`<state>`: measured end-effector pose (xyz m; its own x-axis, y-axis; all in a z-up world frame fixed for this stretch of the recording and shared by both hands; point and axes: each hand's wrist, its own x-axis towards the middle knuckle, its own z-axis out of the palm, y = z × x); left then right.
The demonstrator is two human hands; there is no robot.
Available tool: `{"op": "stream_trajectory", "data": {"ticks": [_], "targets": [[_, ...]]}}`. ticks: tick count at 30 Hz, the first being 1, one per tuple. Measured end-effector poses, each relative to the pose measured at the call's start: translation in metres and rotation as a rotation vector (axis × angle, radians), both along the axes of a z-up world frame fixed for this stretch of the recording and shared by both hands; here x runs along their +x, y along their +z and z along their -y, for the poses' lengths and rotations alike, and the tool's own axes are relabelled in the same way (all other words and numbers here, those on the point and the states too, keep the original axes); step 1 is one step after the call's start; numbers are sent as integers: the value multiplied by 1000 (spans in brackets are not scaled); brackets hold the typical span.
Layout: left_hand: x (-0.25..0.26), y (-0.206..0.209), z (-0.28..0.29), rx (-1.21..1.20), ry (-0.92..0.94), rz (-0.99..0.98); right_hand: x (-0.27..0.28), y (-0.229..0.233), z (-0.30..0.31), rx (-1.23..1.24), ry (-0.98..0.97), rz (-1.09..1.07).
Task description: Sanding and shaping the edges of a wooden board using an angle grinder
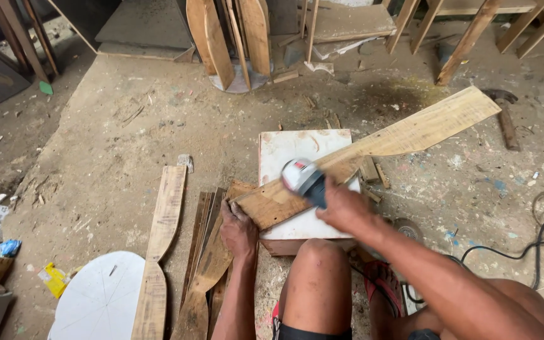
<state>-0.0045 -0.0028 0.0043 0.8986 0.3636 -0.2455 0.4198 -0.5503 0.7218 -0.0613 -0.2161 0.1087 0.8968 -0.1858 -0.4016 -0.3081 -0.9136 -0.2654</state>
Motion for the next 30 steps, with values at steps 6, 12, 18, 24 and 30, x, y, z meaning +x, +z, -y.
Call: {"op": "stream_trajectory", "data": {"ticks": [6, 12, 18, 24, 30], "targets": [[3, -5, 1, -22, -1, 47, 10, 7, 82, -31, -314, 28], [3, -7, 0, -19, -1, 65, 10, 28, 55, 9, -409, 7], [3, -3, -2, -14, -28, 98, 24, -12, -22, 37, -98, -39], [4, -10, -2, -25, 4, 147, 26, -20, -13, 63, 14, 35], [4, -17, -4, -25, -7, 95, 16, 23, 71, 87, -351, -19]]}}
